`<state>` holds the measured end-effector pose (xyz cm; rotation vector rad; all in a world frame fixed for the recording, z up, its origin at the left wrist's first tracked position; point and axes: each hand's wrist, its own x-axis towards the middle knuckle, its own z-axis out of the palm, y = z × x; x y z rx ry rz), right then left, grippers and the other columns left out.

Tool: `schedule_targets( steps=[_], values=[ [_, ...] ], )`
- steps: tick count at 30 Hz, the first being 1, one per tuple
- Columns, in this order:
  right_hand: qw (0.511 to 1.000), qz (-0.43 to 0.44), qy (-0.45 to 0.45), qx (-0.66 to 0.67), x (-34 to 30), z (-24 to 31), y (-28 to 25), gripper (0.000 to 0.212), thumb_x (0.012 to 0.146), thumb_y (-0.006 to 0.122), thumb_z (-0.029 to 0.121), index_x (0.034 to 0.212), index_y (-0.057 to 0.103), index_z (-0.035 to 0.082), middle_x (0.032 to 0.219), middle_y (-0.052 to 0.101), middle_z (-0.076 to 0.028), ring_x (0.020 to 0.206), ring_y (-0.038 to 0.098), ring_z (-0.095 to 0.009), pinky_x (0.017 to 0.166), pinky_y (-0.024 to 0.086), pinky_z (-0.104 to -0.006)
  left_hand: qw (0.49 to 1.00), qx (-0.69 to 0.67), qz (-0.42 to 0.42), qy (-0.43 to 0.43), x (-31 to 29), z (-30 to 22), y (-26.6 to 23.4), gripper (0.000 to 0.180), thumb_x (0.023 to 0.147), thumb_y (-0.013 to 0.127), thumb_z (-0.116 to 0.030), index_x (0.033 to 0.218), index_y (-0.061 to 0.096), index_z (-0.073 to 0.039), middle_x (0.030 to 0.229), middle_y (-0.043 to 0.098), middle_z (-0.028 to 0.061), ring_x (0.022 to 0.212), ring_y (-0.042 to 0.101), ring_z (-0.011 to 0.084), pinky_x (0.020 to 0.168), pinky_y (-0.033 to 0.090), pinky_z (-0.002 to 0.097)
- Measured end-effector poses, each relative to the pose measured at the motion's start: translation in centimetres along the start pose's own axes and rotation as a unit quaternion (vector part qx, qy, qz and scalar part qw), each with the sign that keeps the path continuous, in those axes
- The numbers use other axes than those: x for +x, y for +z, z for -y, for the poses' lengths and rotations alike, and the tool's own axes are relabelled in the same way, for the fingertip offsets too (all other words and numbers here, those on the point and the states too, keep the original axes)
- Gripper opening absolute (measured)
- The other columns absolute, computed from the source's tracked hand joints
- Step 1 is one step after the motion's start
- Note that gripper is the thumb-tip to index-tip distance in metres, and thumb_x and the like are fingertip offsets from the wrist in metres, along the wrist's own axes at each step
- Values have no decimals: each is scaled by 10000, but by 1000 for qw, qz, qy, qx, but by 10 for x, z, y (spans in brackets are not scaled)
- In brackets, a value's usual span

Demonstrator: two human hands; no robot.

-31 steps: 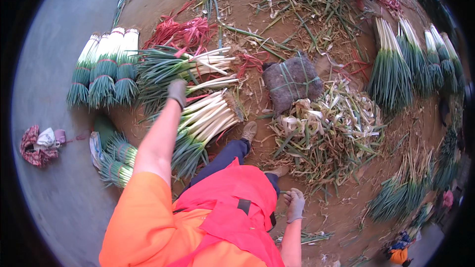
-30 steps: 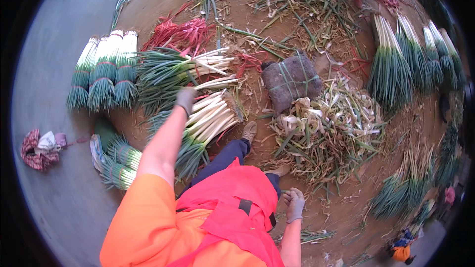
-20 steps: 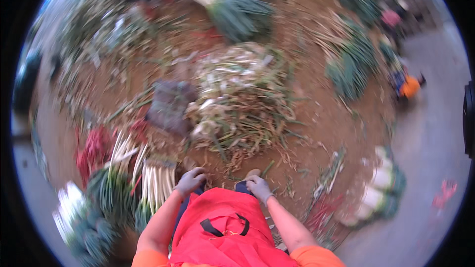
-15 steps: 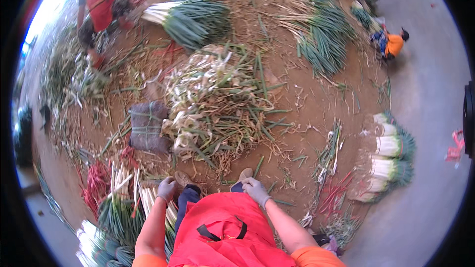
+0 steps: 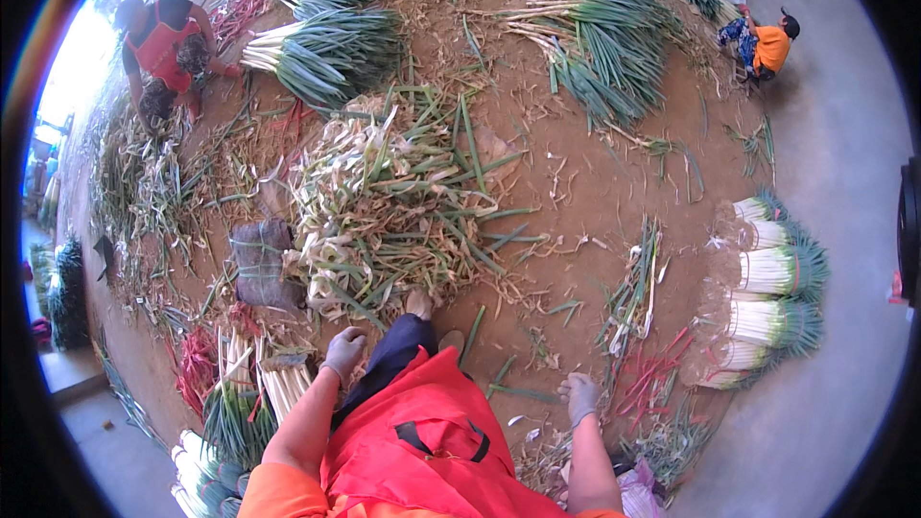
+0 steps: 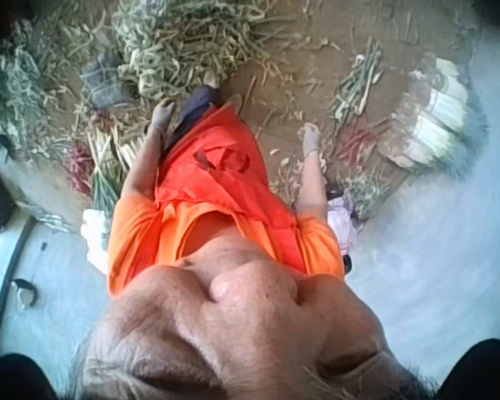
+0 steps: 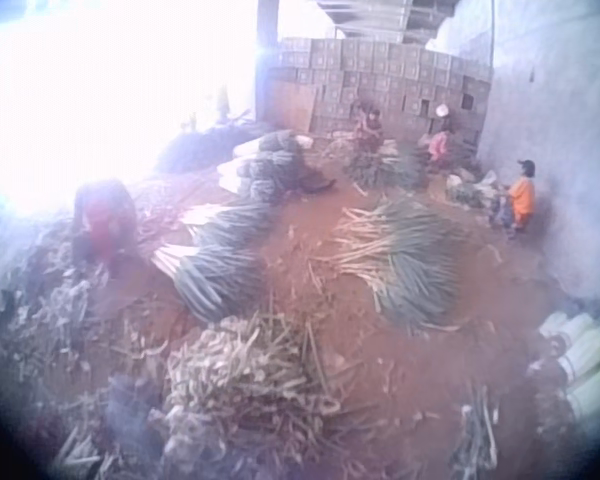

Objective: The person prepares a pink plastic strap and then gathers several leeks from the ground to form a bundle.

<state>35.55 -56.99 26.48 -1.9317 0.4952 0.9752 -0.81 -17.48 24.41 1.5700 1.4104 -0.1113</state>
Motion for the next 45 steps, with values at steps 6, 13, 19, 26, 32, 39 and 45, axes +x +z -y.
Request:
schedule_targets(
  steps=[6,13,19,26,32,39,45],
  values=[
    [992,119,-7,-45,24,59,43,140,881,605,154,987,598,62,759,618,-52,613,612,-144,494,452,-253,987,-67,33,-142,91,11,21,220,836,546,-176,941,689,-47,705,611,24,536,523,141,461,412,301],
    [996,84,-13,-27,57,170,72,169,919,585,179,1023,602,48,796,647,-68,645,623,-135,529,481,-256,986,-64,151,-36,172,-167,39,268,860,589,-192,1050,655,-14,810,636,44,684,578,142,603,476,284],
    [996,88,8,-14,114,241,77,162,908,599,167,1011,598,42,786,648,-80,609,621,-152,514,495,-276,985,-119,117,-35,245,-268,68,329,850,579,-258,1087,673,-49,839,692,89,750,657,191,670,517,326],
    [982,140,69,-109,299,288,20,170,882,635,199,988,597,71,759,644,-69,601,628,-165,488,478,-282,987,-144,62,-37,282,-324,93,303,834,582,-229,1020,695,-19,860,703,129,770,666,207,701,519,329],
    [992,116,-42,18,338,483,40,157,904,601,186,1013,587,74,766,639,-58,601,626,-159,494,486,-282,986,-32,4,-164,254,-394,83,315,821,573,-217,1030,699,-18,876,712,140,798,676,221,737,531,344],
    [984,165,-42,61,366,613,112,191,916,594,187,1071,581,76,829,662,-55,667,659,-158,564,519,-274,976,-78,11,-203,300,-360,88,300,816,574,-199,1010,699,-7,856,708,119,759,659,211,685,518,333],
    [977,210,-2,45,396,678,175,181,917,604,216,1037,601,79,828,668,-57,675,662,-149,547,514,-268,961,-144,97,-217,385,-431,60,182,825,569,-136,889,677,-5,744,650,59,611,586,165,562,470,319]
  ],
)
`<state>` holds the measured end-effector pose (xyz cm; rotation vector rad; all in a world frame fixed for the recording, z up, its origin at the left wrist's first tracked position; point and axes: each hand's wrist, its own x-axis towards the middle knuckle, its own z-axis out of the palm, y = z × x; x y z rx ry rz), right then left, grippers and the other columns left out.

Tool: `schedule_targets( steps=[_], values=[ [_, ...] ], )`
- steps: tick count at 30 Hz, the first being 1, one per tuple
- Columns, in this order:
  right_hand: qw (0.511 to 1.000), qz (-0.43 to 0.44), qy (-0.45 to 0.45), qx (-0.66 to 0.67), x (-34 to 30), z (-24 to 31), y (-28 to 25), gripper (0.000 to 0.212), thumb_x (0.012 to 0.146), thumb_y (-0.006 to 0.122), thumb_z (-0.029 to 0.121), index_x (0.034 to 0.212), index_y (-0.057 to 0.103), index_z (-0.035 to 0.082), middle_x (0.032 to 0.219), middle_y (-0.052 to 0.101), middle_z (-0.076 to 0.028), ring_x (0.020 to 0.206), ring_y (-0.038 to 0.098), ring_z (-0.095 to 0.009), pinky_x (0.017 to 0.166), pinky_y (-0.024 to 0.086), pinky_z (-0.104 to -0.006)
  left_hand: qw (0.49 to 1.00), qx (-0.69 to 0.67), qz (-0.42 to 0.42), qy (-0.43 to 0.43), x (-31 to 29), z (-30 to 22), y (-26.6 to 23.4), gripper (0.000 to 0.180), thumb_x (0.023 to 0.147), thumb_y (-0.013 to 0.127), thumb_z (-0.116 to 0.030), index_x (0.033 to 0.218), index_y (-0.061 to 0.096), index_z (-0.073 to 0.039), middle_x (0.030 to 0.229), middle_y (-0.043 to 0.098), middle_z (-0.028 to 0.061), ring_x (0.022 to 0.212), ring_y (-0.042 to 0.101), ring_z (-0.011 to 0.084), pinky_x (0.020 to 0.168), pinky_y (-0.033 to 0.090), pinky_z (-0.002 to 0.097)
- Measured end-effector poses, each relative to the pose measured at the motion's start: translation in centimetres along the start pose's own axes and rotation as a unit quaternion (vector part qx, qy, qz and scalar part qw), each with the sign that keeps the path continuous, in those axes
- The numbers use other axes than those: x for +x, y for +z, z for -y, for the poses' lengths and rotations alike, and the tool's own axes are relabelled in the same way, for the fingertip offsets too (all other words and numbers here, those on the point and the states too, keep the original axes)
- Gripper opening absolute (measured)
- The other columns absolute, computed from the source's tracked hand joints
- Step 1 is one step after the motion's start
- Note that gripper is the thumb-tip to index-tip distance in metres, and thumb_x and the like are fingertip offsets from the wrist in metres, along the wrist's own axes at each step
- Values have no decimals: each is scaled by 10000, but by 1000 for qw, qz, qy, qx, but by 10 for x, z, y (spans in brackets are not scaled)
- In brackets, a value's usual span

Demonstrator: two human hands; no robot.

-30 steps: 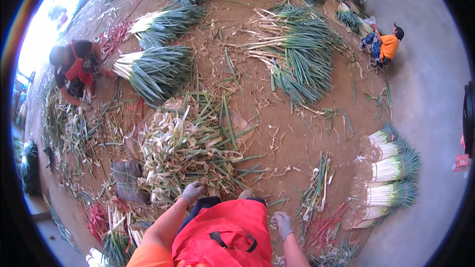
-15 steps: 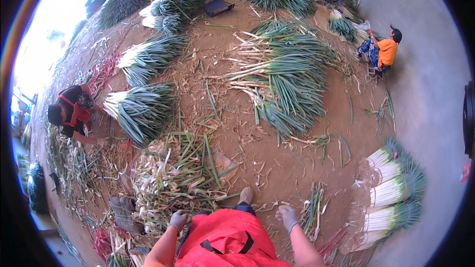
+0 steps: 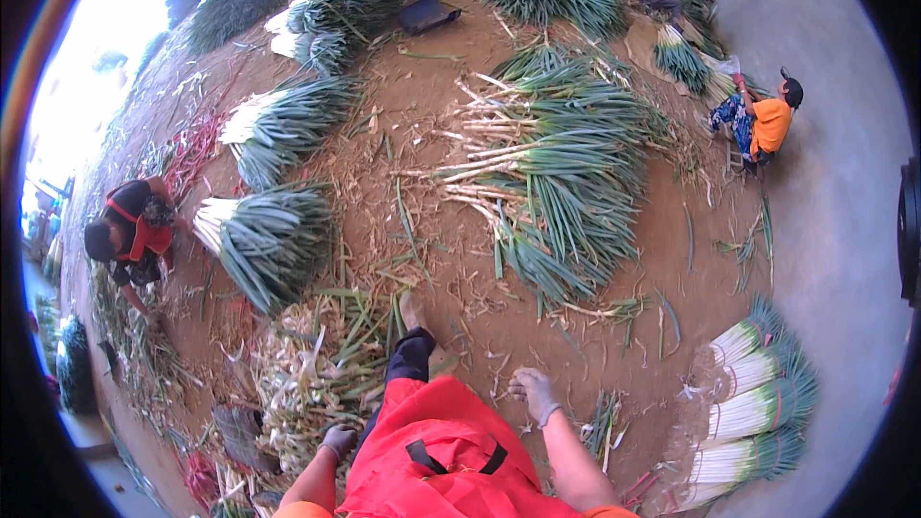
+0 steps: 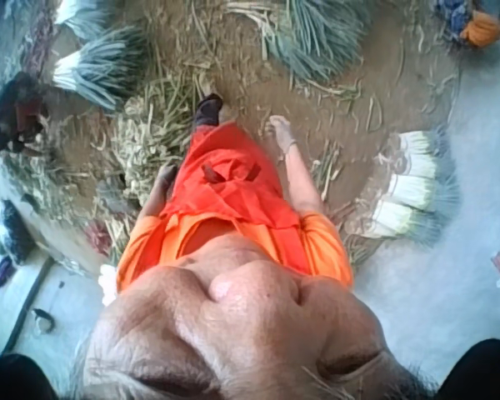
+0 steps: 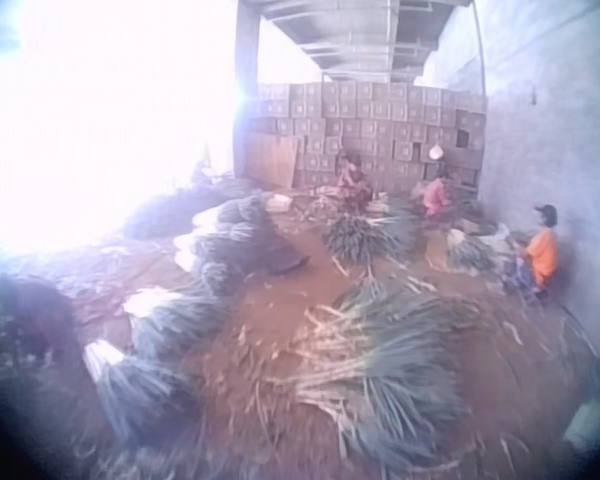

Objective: The person prepares a pink plastic strap and then gathers several leeks from the ground to form a bundle.

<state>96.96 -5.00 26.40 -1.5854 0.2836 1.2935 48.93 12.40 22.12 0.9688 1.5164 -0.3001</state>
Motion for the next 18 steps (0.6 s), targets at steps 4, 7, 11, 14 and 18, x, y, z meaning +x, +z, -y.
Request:
schedule_targets(
  steps=[4,7,11,14,18],
  values=[
    [995,-92,10,-20,45,37,4,170,911,598,214,1036,602,98,809,659,-65,655,659,-167,509,501,-277,985,150,13,90,48,-117,-26,175,840,554,-150,892,678,-39,694,617,35,590,564,158,535,457,321],
    [972,-198,88,-87,70,56,-6,170,908,595,205,1041,596,101,795,653,-72,630,651,-181,494,497,-289,998,-4,15,57,60,-264,-33,167,858,515,-121,866,657,-33,672,589,19,620,557,140,552,447,296],
    [989,-133,35,-53,101,102,55,178,904,595,195,1043,586,85,790,649,-82,617,642,-183,505,507,-300,984,-71,21,163,150,-372,-72,174,855,547,-145,902,652,-14,706,595,15,623,549,121,559,437,266],
    [997,-62,36,-22,120,155,110,194,901,607,190,1045,580,63,794,649,-86,637,648,-176,540,523,-299,971,-161,-6,175,175,-471,-74,210,850,583,-133,1013,656,-21,752,611,16,626,541,110,562,443,255],
    [998,-37,42,-10,179,211,143,179,891,608,190,1021,590,68,785,644,-79,622,634,-176,529,502,-303,970,-178,28,163,193,-560,-61,226,853,585,-115,1051,660,-39,763,618,17,646,556,99,564,445,249]
  ],
)
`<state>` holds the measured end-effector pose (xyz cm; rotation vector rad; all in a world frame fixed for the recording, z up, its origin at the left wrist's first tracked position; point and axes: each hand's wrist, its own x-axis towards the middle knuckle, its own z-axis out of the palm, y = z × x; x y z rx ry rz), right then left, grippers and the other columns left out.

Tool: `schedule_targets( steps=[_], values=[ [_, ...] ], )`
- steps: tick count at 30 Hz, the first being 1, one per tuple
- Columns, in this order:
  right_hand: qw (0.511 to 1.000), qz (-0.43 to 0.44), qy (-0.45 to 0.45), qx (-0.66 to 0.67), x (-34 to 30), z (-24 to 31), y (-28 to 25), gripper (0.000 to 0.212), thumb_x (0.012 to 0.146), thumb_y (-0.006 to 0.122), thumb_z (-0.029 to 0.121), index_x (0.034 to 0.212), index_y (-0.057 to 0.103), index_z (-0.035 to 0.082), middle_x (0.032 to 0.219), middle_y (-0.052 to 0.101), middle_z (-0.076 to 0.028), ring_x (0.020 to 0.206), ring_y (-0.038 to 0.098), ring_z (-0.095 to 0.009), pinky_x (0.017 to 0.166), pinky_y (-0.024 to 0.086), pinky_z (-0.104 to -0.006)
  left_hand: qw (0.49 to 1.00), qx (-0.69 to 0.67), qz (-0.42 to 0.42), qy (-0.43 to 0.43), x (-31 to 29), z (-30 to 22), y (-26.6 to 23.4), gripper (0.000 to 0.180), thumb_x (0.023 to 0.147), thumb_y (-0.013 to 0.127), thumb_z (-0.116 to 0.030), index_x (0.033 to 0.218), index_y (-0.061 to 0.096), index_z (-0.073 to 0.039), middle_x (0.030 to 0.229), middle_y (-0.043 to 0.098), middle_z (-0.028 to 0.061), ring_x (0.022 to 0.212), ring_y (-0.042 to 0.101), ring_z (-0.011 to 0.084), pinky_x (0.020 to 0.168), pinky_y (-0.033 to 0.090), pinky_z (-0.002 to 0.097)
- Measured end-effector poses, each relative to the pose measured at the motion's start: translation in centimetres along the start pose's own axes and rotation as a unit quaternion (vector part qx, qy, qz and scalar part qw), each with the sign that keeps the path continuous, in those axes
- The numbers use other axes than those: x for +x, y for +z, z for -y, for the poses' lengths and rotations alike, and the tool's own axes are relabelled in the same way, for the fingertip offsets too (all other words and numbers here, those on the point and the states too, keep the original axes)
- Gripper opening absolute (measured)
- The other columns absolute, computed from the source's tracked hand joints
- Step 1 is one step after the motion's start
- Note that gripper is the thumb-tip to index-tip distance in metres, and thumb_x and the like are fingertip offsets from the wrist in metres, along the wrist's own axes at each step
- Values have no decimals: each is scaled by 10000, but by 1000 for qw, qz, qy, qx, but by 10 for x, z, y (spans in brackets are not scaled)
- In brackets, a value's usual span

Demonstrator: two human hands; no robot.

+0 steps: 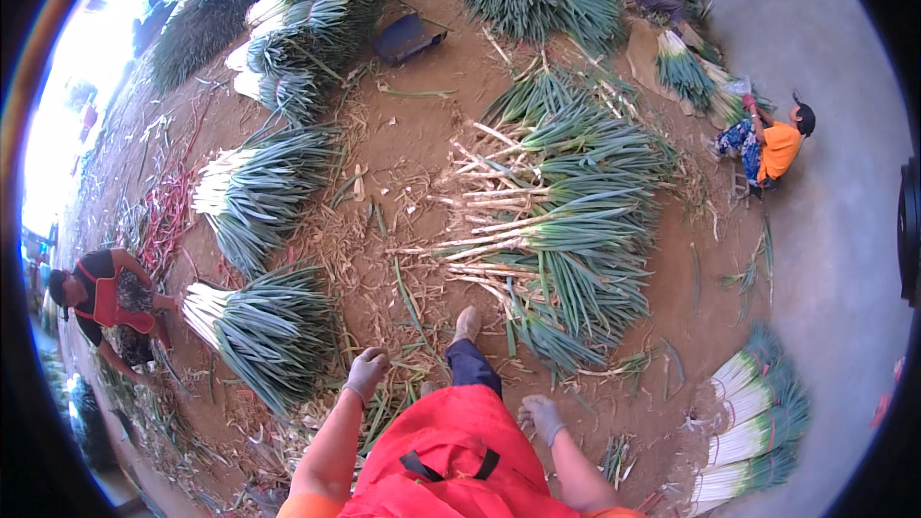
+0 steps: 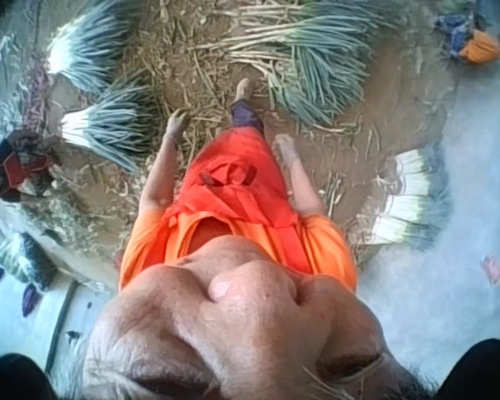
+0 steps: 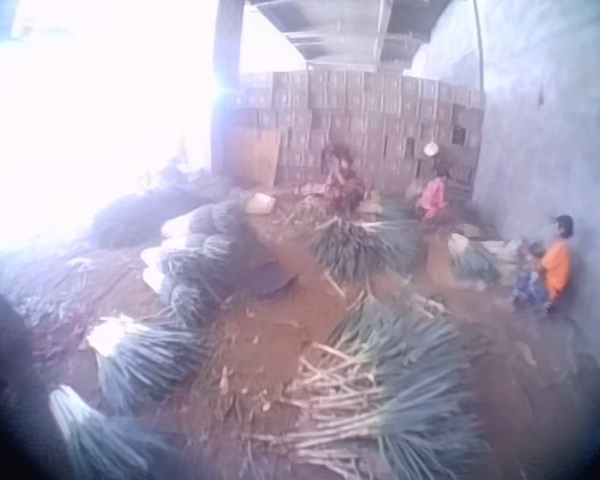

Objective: The person prepares a pink plastic strap and then gathers several leeks from the ground to form a bundle.

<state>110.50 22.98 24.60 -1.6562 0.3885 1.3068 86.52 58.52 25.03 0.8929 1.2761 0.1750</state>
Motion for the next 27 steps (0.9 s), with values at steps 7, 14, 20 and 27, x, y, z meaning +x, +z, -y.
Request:
schedule_targets(
  steps=[7,14,20,27],
  values=[
    [994,-100,-24,-41,92,138,52,133,909,588,221,970,596,104,769,642,-37,619,621,-133,523,477,-273,938,345,-36,16,38,-19,-15,224,861,606,-180,999,700,-29,932,716,124,838,672,210,776,515,308],
    [997,-74,-24,28,132,227,110,128,918,589,191,989,605,86,776,646,-40,610,626,-134,531,500,-251,955,264,-132,-16,103,-68,-76,231,848,578,-148,1017,694,-43,799,671,53,685,608,145,633,487,271],
    [983,-158,-13,94,137,232,166,118,916,584,180,998,618,103,789,652,-37,605,633,-135,514,486,-247,865,498,-53,-10,190,-165,-98,261,842,582,-265,980,700,-77,980,694,178,971,658,327,850,510,389],
    [951,-196,75,225,124,173,250,145,895,609,224,992,612,116,799,653,-31,677,650,-145,578,515,-279,776,598,121,163,302,-312,-48,249,869,535,-254,943,674,-61,931,661,223,926,625,401,806,498,458]
  ],
)
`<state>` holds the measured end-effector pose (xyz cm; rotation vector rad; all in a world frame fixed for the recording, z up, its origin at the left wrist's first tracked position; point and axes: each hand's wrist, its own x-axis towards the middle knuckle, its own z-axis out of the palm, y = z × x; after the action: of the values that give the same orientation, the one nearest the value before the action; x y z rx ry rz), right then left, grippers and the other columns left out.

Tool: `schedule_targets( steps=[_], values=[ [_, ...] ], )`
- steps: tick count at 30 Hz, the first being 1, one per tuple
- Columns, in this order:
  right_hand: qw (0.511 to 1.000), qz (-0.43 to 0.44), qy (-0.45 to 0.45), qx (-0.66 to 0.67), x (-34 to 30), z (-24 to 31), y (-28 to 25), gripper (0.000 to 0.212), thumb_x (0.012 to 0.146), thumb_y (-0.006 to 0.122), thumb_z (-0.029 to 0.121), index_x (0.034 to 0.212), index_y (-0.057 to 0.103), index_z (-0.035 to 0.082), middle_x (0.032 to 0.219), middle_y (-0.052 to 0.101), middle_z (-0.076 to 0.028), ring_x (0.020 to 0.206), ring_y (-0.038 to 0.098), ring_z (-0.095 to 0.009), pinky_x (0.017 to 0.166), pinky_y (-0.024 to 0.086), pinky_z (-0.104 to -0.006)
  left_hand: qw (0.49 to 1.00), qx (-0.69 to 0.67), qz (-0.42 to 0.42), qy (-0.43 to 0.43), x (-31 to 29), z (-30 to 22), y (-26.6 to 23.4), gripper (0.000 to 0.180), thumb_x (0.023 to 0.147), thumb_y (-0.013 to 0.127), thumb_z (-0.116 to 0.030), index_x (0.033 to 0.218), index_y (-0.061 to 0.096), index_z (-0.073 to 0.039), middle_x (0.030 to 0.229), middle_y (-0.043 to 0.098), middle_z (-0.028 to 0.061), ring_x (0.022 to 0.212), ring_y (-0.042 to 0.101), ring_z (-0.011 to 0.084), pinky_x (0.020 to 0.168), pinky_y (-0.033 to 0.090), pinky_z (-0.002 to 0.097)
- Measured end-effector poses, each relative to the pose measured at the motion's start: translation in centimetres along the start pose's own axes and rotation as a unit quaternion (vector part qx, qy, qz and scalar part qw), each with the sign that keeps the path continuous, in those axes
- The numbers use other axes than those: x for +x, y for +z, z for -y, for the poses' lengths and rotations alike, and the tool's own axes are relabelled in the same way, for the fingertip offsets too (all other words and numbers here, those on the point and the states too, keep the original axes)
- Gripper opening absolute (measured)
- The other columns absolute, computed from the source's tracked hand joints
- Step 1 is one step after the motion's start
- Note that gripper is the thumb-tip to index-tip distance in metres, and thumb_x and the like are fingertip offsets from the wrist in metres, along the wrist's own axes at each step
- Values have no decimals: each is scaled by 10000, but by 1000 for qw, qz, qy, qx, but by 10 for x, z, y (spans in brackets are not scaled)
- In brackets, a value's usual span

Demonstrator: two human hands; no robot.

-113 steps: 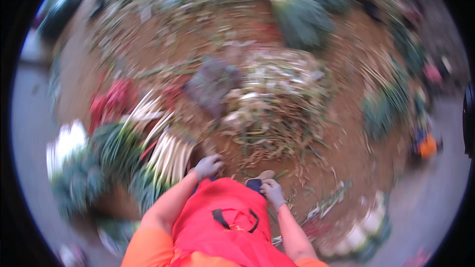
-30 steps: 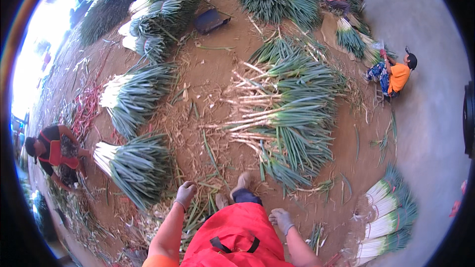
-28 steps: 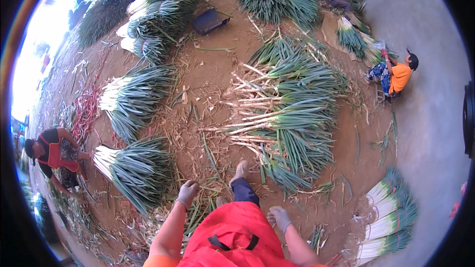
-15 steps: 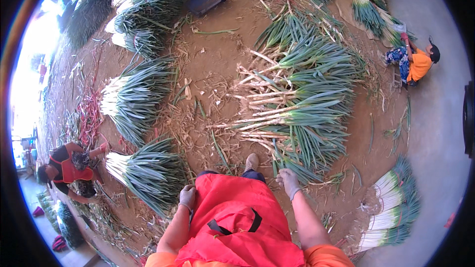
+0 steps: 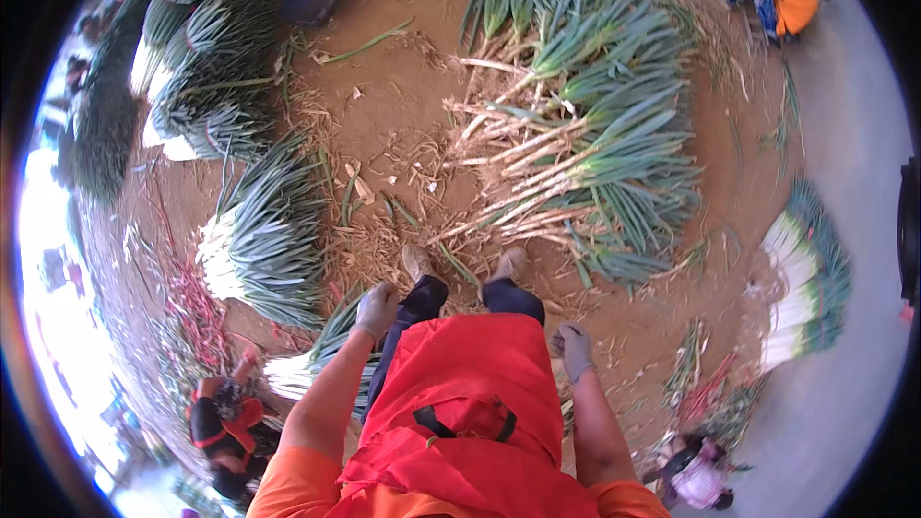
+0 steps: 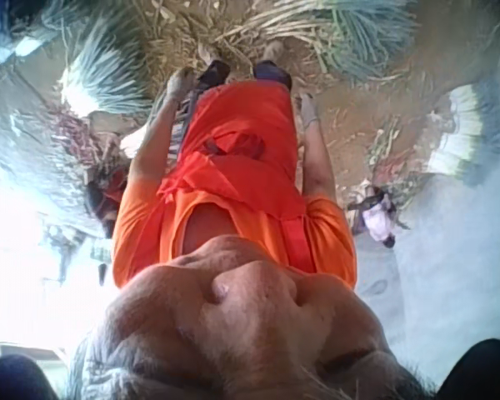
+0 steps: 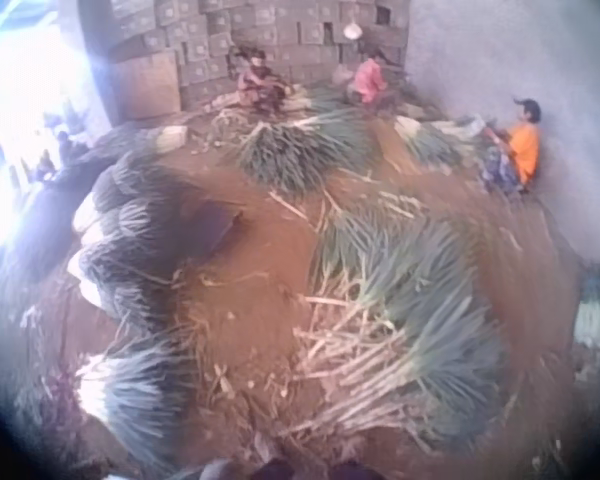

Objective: The person prepares a pink plastic strap and then gathers several leeks from the ground to form a bundle.

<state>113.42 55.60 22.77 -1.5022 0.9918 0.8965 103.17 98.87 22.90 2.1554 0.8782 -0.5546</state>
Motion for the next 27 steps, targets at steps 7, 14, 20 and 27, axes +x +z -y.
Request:
schedule_targets(
  steps=[7,14,20,27],
  values=[
    [999,6,6,35,38,-21,47,170,913,586,246,870,590,82,779,632,-38,633,603,-122,544,482,-260,998,-12,14,65,94,-58,-20,258,876,574,-254,1040,666,-77,1002,669,194,990,624,370,841,495,427],
    [986,-7,-62,153,112,28,73,151,917,628,225,875,567,93,730,549,18,610,504,-76,522,383,-231,984,31,28,170,202,-137,-12,281,855,596,-232,1075,646,-64,1031,638,210,1007,600,387,873,484,433],
    [985,-56,-88,134,168,75,124,187,934,592,243,872,584,67,736,530,27,650,461,-69,588,368,-240,957,159,-11,243,363,-190,9,437,849,614,-253,1242,547,-73,1217,556,227,1125,538,406,970,434,464],
    [988,-109,-93,57,285,109,194,468,949,568,432,1179,565,24,983,549,-6,926,503,-102,826,430,-294,867,359,-39,344,540,-271,41,602,935,533,-447,1382,434,-56,1418,409,214,1296,408,399,1073,364,479]
  ],
)
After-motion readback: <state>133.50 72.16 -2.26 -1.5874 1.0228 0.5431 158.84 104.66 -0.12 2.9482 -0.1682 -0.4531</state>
